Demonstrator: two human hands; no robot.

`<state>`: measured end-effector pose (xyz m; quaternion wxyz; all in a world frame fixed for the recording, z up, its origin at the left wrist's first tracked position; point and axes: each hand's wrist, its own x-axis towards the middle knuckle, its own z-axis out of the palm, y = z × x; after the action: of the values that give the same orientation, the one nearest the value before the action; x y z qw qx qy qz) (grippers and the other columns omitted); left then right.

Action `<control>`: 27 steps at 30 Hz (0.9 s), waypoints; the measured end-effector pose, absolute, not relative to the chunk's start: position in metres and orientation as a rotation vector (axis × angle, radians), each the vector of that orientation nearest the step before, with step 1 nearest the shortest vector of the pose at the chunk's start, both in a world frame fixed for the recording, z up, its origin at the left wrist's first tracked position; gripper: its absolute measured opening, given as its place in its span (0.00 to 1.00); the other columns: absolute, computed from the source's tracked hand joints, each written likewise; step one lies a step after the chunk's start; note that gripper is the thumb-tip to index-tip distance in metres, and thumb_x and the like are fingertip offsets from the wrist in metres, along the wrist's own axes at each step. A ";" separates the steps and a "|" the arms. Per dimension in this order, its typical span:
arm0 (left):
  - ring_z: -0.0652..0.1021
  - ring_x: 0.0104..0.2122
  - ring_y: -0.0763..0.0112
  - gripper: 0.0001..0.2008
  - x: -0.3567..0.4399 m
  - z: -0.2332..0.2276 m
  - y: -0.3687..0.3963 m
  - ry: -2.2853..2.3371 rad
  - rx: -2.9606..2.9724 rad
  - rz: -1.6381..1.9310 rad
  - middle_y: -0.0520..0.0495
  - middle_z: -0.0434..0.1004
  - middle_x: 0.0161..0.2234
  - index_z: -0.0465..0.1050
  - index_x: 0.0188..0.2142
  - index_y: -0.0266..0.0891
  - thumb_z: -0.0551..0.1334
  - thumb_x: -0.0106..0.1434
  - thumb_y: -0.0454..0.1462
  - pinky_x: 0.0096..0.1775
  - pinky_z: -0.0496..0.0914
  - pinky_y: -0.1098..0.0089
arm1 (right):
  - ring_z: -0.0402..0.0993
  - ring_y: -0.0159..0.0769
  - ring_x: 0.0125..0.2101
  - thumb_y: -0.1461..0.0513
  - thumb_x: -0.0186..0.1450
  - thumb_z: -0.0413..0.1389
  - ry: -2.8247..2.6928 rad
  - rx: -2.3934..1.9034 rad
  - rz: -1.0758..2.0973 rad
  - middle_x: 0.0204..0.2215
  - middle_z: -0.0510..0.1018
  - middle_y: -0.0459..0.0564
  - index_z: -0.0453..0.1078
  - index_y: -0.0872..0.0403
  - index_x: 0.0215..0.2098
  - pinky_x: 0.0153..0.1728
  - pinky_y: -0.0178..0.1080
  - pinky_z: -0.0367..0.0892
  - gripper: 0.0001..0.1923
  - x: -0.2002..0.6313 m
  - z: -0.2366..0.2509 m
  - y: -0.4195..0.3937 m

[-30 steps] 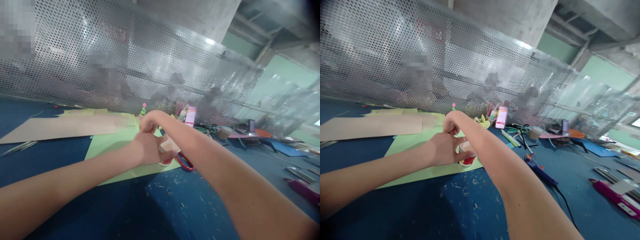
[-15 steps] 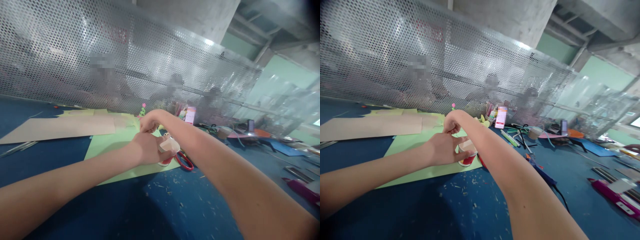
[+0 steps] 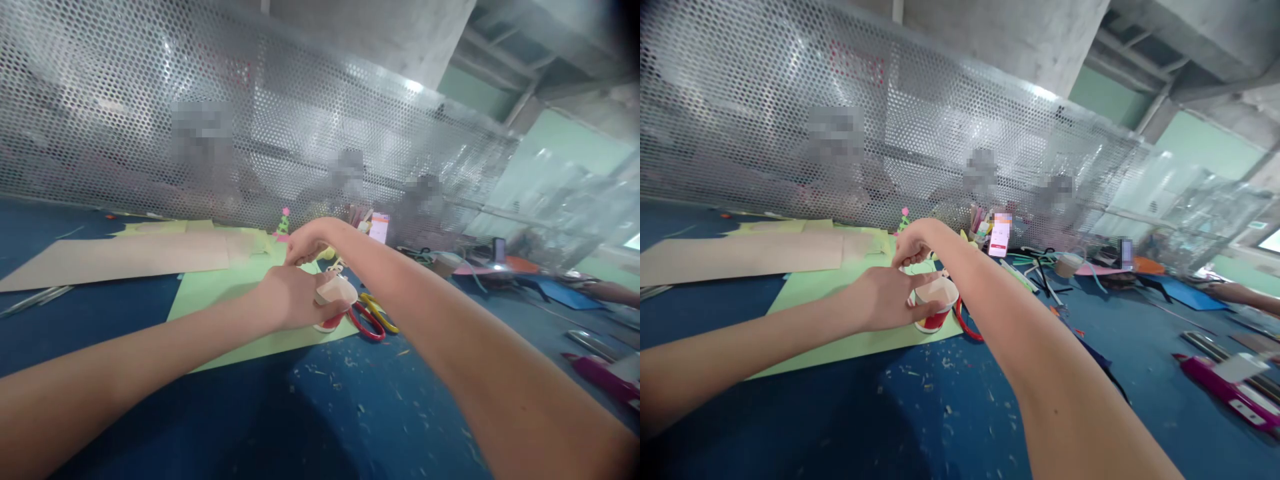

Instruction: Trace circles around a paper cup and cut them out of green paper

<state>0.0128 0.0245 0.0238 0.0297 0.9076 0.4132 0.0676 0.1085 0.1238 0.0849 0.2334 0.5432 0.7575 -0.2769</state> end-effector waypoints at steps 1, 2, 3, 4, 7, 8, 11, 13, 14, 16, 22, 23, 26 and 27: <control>0.76 0.27 0.56 0.42 0.013 0.024 0.024 1.275 2.799 0.211 0.47 0.72 0.18 0.56 0.66 0.44 0.42 0.61 0.64 0.27 0.61 0.67 | 0.58 0.24 0.22 0.61 0.62 0.59 2.087 1.492 -0.774 0.23 0.65 0.40 0.65 0.56 0.23 0.30 0.30 0.61 0.12 0.109 0.085 0.123; 0.76 0.27 0.55 0.42 0.013 0.024 0.024 1.268 2.799 0.207 0.46 0.73 0.18 0.56 0.66 0.44 0.42 0.61 0.64 0.27 0.62 0.67 | 0.57 0.24 0.22 0.61 0.63 0.58 2.096 1.487 -0.789 0.23 0.65 0.40 0.65 0.56 0.23 0.30 0.30 0.61 0.13 0.109 0.086 0.122; 0.77 0.28 0.54 0.41 0.013 0.024 0.024 1.260 2.804 0.202 0.46 0.73 0.18 0.55 0.66 0.44 0.41 0.61 0.63 0.28 0.62 0.66 | 0.57 0.24 0.22 0.60 0.63 0.58 2.107 1.480 -0.802 0.22 0.64 0.40 0.64 0.56 0.22 0.30 0.30 0.60 0.13 0.110 0.086 0.121; 0.77 0.28 0.53 0.41 0.013 0.025 0.024 1.259 2.808 0.192 0.46 0.74 0.19 0.55 0.66 0.45 0.41 0.61 0.63 0.28 0.62 0.66 | 0.56 0.24 0.21 0.60 0.63 0.58 2.118 1.473 -0.813 0.22 0.63 0.39 0.64 0.56 0.22 0.29 0.30 0.60 0.14 0.109 0.087 0.120; 0.78 0.29 0.52 0.41 0.014 0.027 0.024 1.289 2.802 0.146 0.46 0.75 0.19 0.53 0.66 0.47 0.42 0.61 0.63 0.29 0.63 0.65 | 0.56 0.24 0.22 0.62 0.63 0.58 2.129 1.459 -0.836 0.22 0.64 0.40 0.65 0.56 0.23 0.28 0.31 0.59 0.12 0.109 0.088 0.119; 0.78 0.30 0.52 0.41 0.015 0.028 0.024 1.302 2.800 0.133 0.46 0.75 0.20 0.53 0.67 0.47 0.41 0.61 0.64 0.29 0.63 0.66 | 0.56 0.24 0.22 0.62 0.63 0.58 2.122 1.459 -0.841 0.22 0.64 0.40 0.65 0.57 0.24 0.28 0.31 0.59 0.11 0.108 0.087 0.119; 0.79 0.30 0.52 0.42 0.016 0.028 0.024 1.311 2.799 0.101 0.46 0.75 0.20 0.52 0.67 0.47 0.40 0.60 0.64 0.29 0.63 0.66 | 0.58 0.25 0.23 0.64 0.62 0.58 2.093 1.459 -0.855 0.22 0.64 0.40 0.65 0.56 0.24 0.29 0.31 0.60 0.10 0.107 0.084 0.122; 0.79 0.31 0.51 0.43 0.016 0.027 0.024 1.305 2.800 0.107 0.45 0.75 0.20 0.53 0.66 0.47 0.39 0.60 0.65 0.29 0.63 0.66 | 0.59 0.25 0.23 0.64 0.62 0.58 2.081 1.459 -0.868 0.22 0.64 0.40 0.65 0.56 0.23 0.30 0.31 0.60 0.11 0.106 0.081 0.122; 0.79 0.32 0.50 0.43 0.015 0.027 0.025 1.303 2.798 0.112 0.44 0.76 0.20 0.53 0.66 0.47 0.39 0.59 0.65 0.29 0.63 0.66 | 0.59 0.25 0.23 0.64 0.62 0.58 2.077 1.457 -0.877 0.22 0.64 0.40 0.64 0.56 0.23 0.31 0.31 0.61 0.11 0.106 0.081 0.122; 0.79 0.34 0.49 0.43 0.015 0.027 0.025 1.292 2.798 0.133 0.43 0.77 0.23 0.53 0.66 0.46 0.39 0.60 0.65 0.30 0.64 0.65 | 0.59 0.25 0.23 0.65 0.62 0.58 2.073 1.453 -0.893 0.21 0.63 0.40 0.64 0.56 0.22 0.31 0.31 0.61 0.11 0.105 0.079 0.122; 0.78 0.34 0.50 0.42 0.013 0.028 0.024 1.257 2.799 0.131 0.43 0.78 0.24 0.53 0.66 0.46 0.40 0.61 0.64 0.31 0.65 0.65 | 0.59 0.25 0.23 0.66 0.62 0.57 2.073 1.443 -0.880 0.21 0.63 0.40 0.63 0.56 0.22 0.30 0.31 0.61 0.12 0.104 0.080 0.119; 0.78 0.34 0.50 0.41 0.012 0.028 0.024 1.243 2.809 0.153 0.43 0.78 0.24 0.54 0.66 0.45 0.41 0.62 0.63 0.31 0.64 0.65 | 0.60 0.25 0.23 0.66 0.62 0.57 2.074 1.443 -0.874 0.21 0.63 0.40 0.63 0.56 0.22 0.30 0.31 0.61 0.12 0.104 0.081 0.119; 0.78 0.33 0.51 0.40 0.012 0.026 0.024 1.237 2.815 0.197 0.42 0.77 0.24 0.55 0.66 0.44 0.41 0.62 0.62 0.31 0.64 0.65 | 0.61 0.26 0.24 0.65 0.62 0.57 2.081 1.441 -0.858 0.22 0.63 0.40 0.64 0.56 0.23 0.31 0.31 0.62 0.11 0.104 0.081 0.118; 0.78 0.33 0.51 0.40 0.013 0.026 0.025 1.240 2.812 0.192 0.42 0.77 0.24 0.55 0.66 0.44 0.41 0.62 0.62 0.31 0.64 0.65 | 0.61 0.26 0.24 0.65 0.62 0.57 2.085 1.439 -0.850 0.22 0.64 0.40 0.65 0.56 0.23 0.32 0.31 0.62 0.10 0.104 0.081 0.118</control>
<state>0.0125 0.0246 0.0258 0.0313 0.9127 0.4026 0.0622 0.1042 0.1181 0.0813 0.2326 0.5239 0.7588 -0.3094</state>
